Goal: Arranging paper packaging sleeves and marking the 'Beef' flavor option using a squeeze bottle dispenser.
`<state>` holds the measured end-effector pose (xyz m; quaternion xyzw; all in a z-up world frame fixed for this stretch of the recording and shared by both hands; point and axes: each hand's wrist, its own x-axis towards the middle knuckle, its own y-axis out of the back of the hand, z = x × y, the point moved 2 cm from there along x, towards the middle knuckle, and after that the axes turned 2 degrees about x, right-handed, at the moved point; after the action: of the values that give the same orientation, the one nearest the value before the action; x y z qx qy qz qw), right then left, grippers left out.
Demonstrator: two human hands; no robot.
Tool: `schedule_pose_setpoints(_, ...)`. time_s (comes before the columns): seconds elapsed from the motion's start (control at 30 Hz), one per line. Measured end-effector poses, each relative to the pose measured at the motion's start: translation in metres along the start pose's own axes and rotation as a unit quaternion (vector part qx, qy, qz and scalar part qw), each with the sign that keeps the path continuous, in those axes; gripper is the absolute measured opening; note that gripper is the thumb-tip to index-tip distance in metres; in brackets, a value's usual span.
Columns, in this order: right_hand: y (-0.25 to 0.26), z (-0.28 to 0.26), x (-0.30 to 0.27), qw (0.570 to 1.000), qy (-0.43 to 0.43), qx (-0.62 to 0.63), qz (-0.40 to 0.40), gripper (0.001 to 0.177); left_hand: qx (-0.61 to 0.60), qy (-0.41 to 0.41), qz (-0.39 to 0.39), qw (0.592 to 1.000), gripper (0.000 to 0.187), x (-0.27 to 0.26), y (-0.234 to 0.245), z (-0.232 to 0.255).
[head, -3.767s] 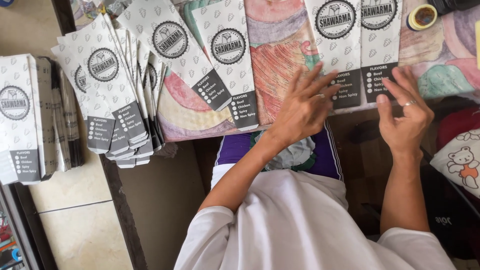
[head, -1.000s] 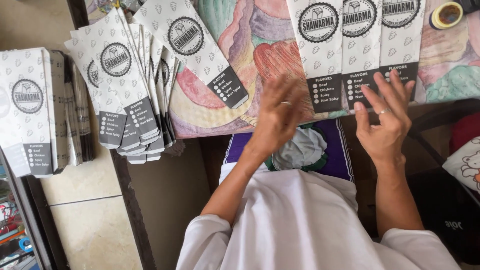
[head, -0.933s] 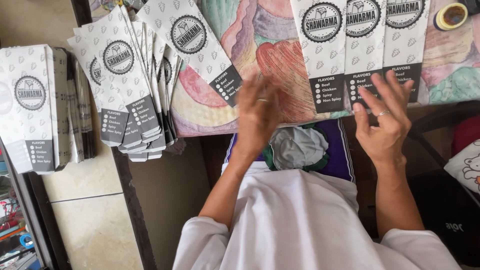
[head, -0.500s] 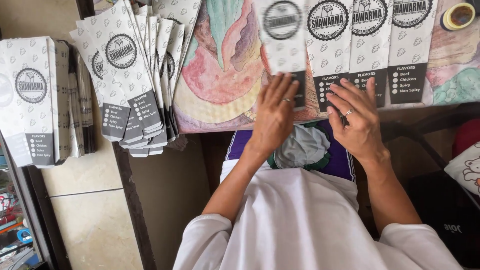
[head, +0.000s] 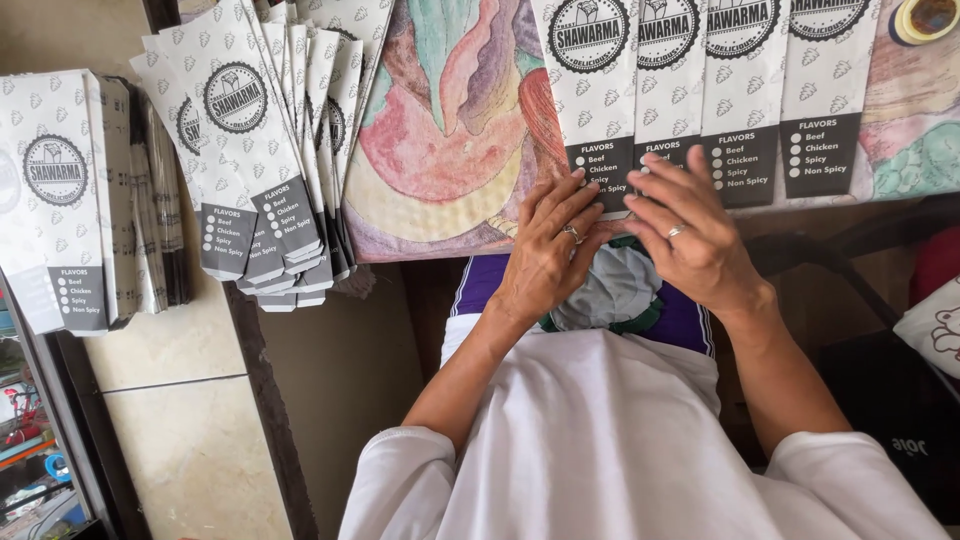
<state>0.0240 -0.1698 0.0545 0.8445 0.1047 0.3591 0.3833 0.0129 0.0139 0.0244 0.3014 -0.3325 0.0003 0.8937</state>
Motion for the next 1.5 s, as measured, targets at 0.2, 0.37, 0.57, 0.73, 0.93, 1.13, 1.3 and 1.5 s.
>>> schedule_pose_setpoints(0.2, -0.009, 0.001, -0.004, 0.999, 0.031, 0.013, -0.007, 0.015, -0.026, -0.004, 0.012, 1.0, 0.015, -0.008, -0.002, -0.005)
schedule_pose_setpoints(0.37, -0.009, 0.001, -0.004, 0.999, 0.034, 0.029, 0.009, 0.011, -0.046, -0.007, 0.028, 0.999, 0.01, -0.009, -0.002, -0.005)
schedule_pose_setpoints(0.57, -0.008, 0.0, 0.005, 0.998, 0.006, 0.059, 0.015, 0.007, -0.041, 0.019, 0.052, 0.998, 0.008, -0.002, -0.002, -0.001)
schedule_pose_setpoints(0.73, -0.009, 0.002, 0.007, 0.994, -0.048, 0.09, 0.026, 0.011, -0.028, 0.069, 0.078, 0.994, 0.006, -0.003, -0.011, -0.001)
schedule_pose_setpoints(0.93, -0.009, 0.003, 0.01, 0.981, -0.129, 0.142, 0.015, 0.012, -0.048, 0.142, 0.075, 0.986, 0.006, -0.003, -0.016, -0.001)
schedule_pose_setpoints(1.13, -0.006, 0.001, 0.013, 0.976, -0.158, 0.152, -0.005, 0.011, -0.103, 0.15, 0.046, 0.982, 0.011, -0.007, -0.01, -0.012)
schedule_pose_setpoints(1.3, -0.008, 0.0, 0.009, 0.979, -0.152, 0.133, 0.004, 0.013, -0.068, 0.105, 0.042, 0.991, 0.029, 0.001, 0.036, -0.03)
schedule_pose_setpoints(1.5, -0.012, 0.002, 0.001, 0.986, -0.123, 0.112, 0.008, 0.013, 0.515, 0.192, 0.113, 0.828, 0.032, -0.015, 0.172, -0.115)
